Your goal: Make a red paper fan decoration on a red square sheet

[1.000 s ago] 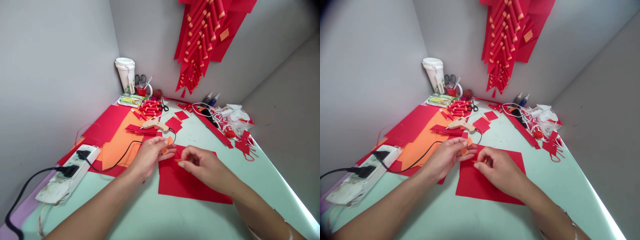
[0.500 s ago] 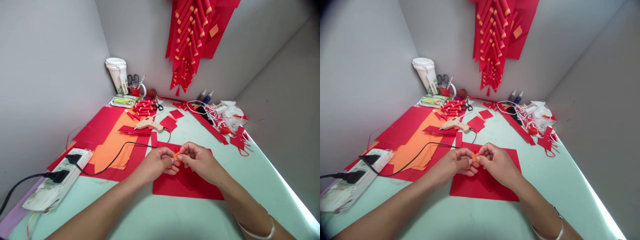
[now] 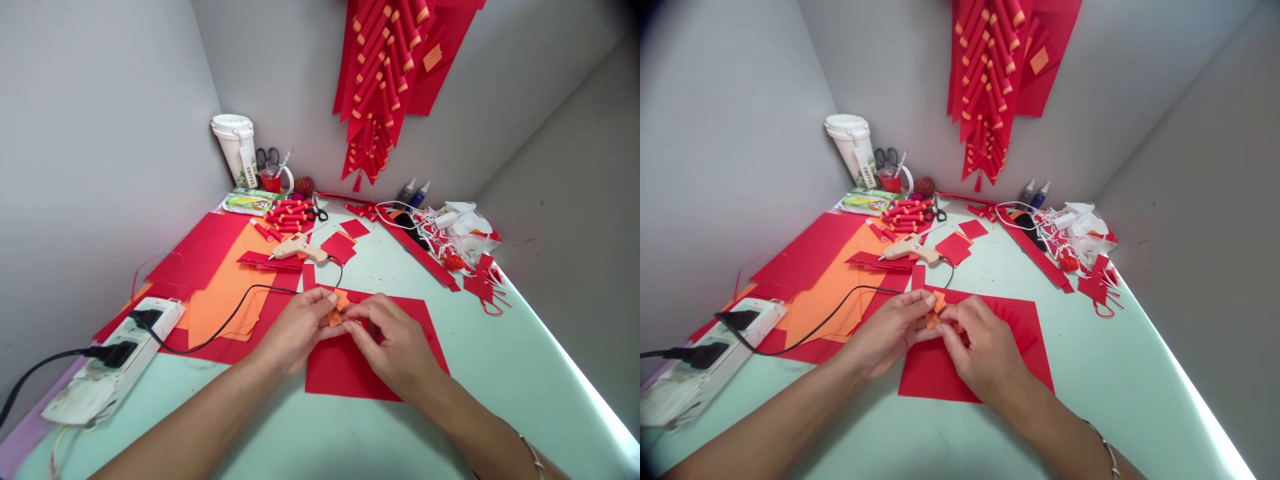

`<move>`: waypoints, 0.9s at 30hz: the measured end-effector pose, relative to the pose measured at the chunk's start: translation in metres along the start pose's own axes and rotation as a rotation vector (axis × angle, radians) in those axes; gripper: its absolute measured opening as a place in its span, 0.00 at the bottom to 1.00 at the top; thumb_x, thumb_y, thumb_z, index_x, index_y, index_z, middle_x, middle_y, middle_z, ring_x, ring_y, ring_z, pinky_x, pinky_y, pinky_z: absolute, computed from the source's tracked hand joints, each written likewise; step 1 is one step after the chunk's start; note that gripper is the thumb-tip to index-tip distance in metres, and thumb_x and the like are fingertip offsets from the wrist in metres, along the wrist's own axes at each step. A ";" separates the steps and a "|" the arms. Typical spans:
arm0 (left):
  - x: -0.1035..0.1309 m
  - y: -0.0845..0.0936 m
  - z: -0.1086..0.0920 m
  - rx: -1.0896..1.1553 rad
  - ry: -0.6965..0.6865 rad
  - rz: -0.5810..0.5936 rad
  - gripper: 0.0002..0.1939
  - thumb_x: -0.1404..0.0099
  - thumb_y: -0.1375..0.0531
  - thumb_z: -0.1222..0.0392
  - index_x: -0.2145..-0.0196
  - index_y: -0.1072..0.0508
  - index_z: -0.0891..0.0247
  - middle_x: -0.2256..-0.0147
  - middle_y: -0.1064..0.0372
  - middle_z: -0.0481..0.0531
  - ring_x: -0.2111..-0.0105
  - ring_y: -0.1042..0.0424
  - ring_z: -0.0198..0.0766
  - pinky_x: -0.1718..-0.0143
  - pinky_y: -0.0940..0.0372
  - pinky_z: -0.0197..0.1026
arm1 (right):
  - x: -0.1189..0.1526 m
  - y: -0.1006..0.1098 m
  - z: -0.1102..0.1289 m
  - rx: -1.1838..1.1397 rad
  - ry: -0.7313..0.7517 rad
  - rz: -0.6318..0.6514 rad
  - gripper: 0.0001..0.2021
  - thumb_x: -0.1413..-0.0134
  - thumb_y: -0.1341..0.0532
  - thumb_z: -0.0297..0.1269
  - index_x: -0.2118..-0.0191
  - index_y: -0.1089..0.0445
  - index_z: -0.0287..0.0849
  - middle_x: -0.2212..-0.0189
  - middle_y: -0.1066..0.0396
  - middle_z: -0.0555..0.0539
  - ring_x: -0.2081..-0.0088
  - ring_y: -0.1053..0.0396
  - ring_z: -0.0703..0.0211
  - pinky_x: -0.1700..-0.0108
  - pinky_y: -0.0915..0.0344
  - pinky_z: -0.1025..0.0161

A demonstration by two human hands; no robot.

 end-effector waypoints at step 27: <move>0.000 0.006 -0.018 0.089 -0.047 -0.020 0.16 0.31 0.52 0.61 0.74 0.32 0.66 0.73 0.27 0.57 0.77 0.26 0.38 0.76 0.31 0.37 | -0.011 0.017 -0.037 -0.604 -0.559 0.046 0.09 0.46 0.37 0.41 0.66 0.35 0.42 0.78 0.29 0.52 0.79 0.36 0.65 0.73 0.37 0.66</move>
Point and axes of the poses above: each hand's wrist, its own x-axis away from the middle knuckle, its own y-axis out of the back of the hand, z = x × y, the point moved 5 cm from there along -x, towards the middle knuckle
